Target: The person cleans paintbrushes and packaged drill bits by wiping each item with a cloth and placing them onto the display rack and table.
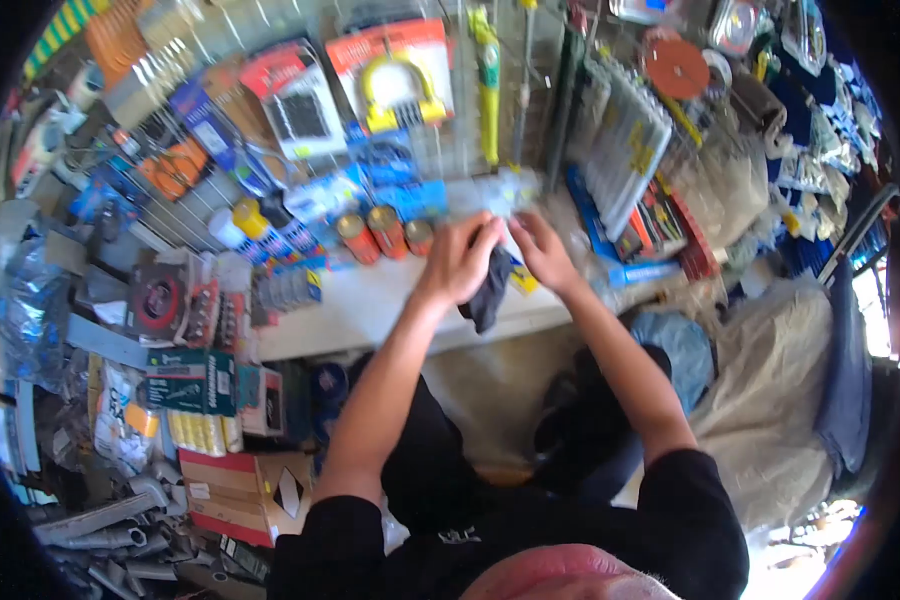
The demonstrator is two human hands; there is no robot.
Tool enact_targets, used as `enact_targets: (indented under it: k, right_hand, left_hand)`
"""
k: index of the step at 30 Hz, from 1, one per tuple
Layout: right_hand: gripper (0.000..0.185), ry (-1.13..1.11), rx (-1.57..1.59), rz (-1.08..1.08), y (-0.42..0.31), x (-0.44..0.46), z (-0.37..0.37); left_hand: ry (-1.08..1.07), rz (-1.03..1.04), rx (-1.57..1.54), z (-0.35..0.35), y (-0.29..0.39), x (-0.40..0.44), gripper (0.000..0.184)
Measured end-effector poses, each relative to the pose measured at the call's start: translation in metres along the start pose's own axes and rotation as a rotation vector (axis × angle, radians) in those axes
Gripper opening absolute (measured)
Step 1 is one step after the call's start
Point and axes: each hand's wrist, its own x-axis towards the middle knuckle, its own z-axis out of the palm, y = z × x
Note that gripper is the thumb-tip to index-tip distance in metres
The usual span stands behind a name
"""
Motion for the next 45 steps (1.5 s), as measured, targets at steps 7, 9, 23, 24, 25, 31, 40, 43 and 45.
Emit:
enact_targets:
  k: [7,9,23,24,25,31,40,43,45]
  right_hand:
    - [0.036,-0.281,1.219,0.341,-0.111,-0.081,-0.026]
    - [0.039,-0.212,1.357,0.311,-0.118,-0.075,-0.046]
    - [0.041,-0.087,1.516,0.179,-0.114,-0.071,-0.112]
    - [0.041,-0.075,1.508,0.174,-0.113,-0.071,-0.114]
    - [0.042,-0.063,1.502,0.168,-0.111,-0.071,-0.115]
    - [0.042,-0.055,1.496,0.189,-0.103,-0.069,-0.119]
    - [0.037,-0.052,1.532,0.194,-0.108,-0.07,-0.114]
    - [0.039,-0.067,1.555,0.164,-0.109,-0.07,-0.115]
    - [0.04,-0.066,1.559,0.152,-0.115,-0.073,-0.117]
  left_hand:
    - [0.228,0.495,0.237,-0.01,0.067,0.009,0.017]
    - [0.421,0.668,0.301,-0.031,0.102,0.022,0.007]
    - [0.772,0.306,1.007,-0.17,0.217,0.202,0.065]
    - [0.775,0.307,1.006,-0.175,0.213,0.207,0.065]
    - [0.709,0.244,0.733,-0.18,0.21,0.213,0.056]
    - [0.62,0.09,0.317,-0.178,0.217,0.209,0.032]
    - [0.463,0.223,-0.028,-0.172,0.223,0.209,0.027]
    - [0.285,0.291,-0.369,-0.166,0.237,0.196,0.038]
    - [0.275,0.305,-0.423,-0.175,0.24,0.196,0.039]
